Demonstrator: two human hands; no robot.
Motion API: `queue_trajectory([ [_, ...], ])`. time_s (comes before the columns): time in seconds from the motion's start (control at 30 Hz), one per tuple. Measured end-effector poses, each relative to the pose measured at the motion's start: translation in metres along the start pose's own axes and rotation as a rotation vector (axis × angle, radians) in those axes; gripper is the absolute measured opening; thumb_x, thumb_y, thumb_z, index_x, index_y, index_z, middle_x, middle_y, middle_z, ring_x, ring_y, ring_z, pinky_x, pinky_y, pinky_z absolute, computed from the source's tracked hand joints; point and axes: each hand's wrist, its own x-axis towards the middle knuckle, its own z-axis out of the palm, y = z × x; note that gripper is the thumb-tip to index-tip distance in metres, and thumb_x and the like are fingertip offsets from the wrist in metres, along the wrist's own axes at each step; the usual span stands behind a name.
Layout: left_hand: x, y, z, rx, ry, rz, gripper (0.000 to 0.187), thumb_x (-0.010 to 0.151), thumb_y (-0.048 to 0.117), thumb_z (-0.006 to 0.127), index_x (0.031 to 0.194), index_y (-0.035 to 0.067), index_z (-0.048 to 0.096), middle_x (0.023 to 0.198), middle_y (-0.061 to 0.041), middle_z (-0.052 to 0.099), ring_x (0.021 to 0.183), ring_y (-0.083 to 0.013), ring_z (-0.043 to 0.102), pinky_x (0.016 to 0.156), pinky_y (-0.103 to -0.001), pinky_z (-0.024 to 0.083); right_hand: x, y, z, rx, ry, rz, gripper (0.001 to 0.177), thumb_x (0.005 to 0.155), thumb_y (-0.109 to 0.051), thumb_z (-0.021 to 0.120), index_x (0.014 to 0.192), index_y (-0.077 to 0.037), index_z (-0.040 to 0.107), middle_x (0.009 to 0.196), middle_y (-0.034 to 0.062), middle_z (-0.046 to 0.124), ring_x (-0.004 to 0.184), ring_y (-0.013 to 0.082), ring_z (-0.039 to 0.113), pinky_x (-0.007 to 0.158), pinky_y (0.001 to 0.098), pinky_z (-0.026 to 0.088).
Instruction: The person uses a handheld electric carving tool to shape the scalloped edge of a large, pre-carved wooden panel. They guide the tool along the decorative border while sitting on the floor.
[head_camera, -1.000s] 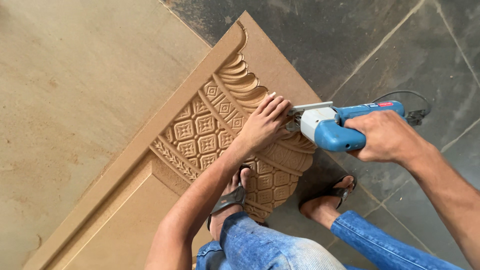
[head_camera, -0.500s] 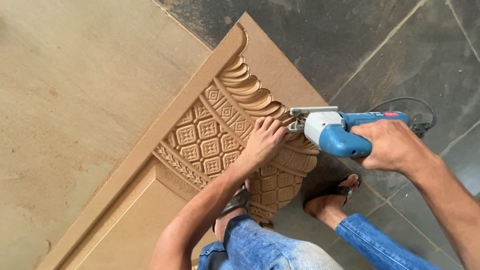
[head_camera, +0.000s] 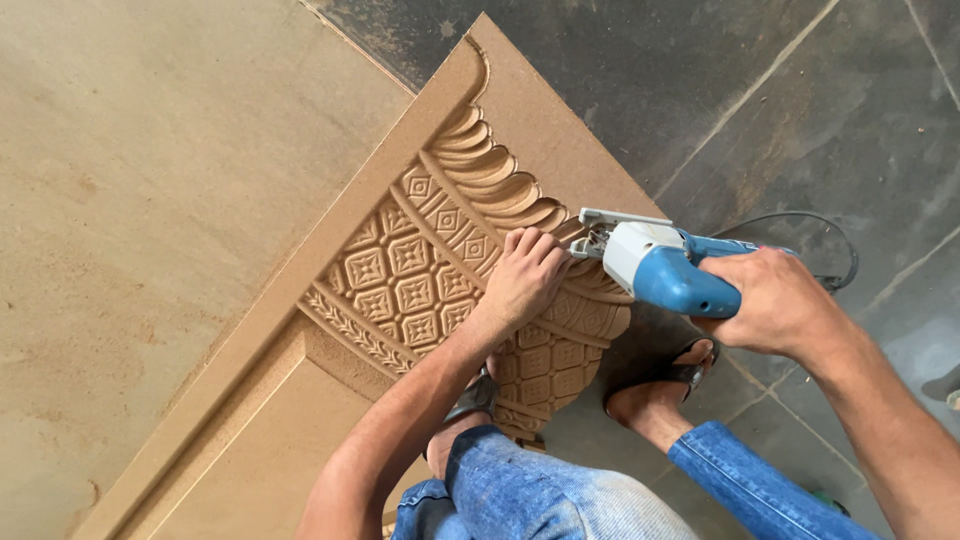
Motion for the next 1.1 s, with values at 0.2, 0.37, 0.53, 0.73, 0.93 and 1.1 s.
queue_trajectory([
  [0.2,0.001,-0.001,0.0,0.012,0.035,0.002,0.011,0.094,0.015,0.069,0.1,0.006,0.067,0.1,-0.007,0.059,0.104,-0.0265,0.056,0.097,-0.042,0.042,-0.005,0.0,0.01,0.12,0.019,0.057,0.017,0.062,-0.018,0.083,0.072,-0.008,0.072,0.066,0.0113,0.075,0.064,0.0285,0.074,0.068,0.0412,0.057],
  [0.37,0.003,-0.001,0.002,0.008,0.051,-0.029,0.011,0.094,0.014,0.068,0.1,0.004,0.066,0.101,-0.008,0.06,0.105,-0.0273,0.055,0.095,-0.041,0.044,-0.009,-0.002,0.017,0.174,0.031,0.107,0.021,0.063,-0.017,0.083,0.076,-0.006,0.071,0.067,0.0136,0.074,0.062,0.0292,0.073,0.065,0.0407,0.056],
  [0.53,0.005,-0.006,0.005,0.015,-0.022,-0.03,0.01,0.095,0.013,0.068,0.096,0.003,0.064,0.098,-0.01,0.058,0.102,-0.0287,0.054,0.092,-0.042,0.044,-0.013,-0.002,0.026,0.257,0.104,0.091,0.021,0.065,-0.018,0.081,0.078,-0.005,0.071,0.071,0.0153,0.074,0.063,0.0298,0.074,0.064,0.0398,0.056],
  [0.73,0.011,-0.018,-0.004,0.078,-0.138,0.052,0.022,0.084,0.015,0.063,0.102,0.003,0.063,0.102,-0.011,0.055,0.107,-0.0295,0.053,0.095,-0.042,0.045,-0.022,-0.008,0.032,0.352,0.169,0.1,0.024,0.064,-0.013,0.079,0.085,-0.004,0.071,0.074,0.0176,0.072,0.066,0.0327,0.072,0.065,0.0414,0.054],
  [0.93,0.012,-0.023,-0.002,0.078,-0.185,0.056,0.027,0.084,0.017,0.06,0.107,0.002,0.062,0.103,-0.011,0.054,0.109,-0.0295,0.053,0.096,-0.041,0.045,-0.022,-0.009,0.04,0.408,0.204,0.117,0.026,0.064,-0.013,0.08,0.086,-0.002,0.07,0.071,0.0181,0.071,0.063,0.0318,0.071,0.064,0.0412,0.053],
  [1.1,0.013,-0.025,-0.003,0.062,-0.235,0.044,0.03,0.083,0.016,0.06,0.108,0.001,0.063,0.104,-0.012,0.055,0.107,-0.0297,0.052,0.096,-0.042,0.044,-0.02,-0.01,0.047,0.416,0.241,0.135,0.026,0.065,-0.015,0.082,0.081,0.001,0.068,0.071,0.0186,0.071,0.063,0.0305,0.073,0.06,0.0406,0.053],
])
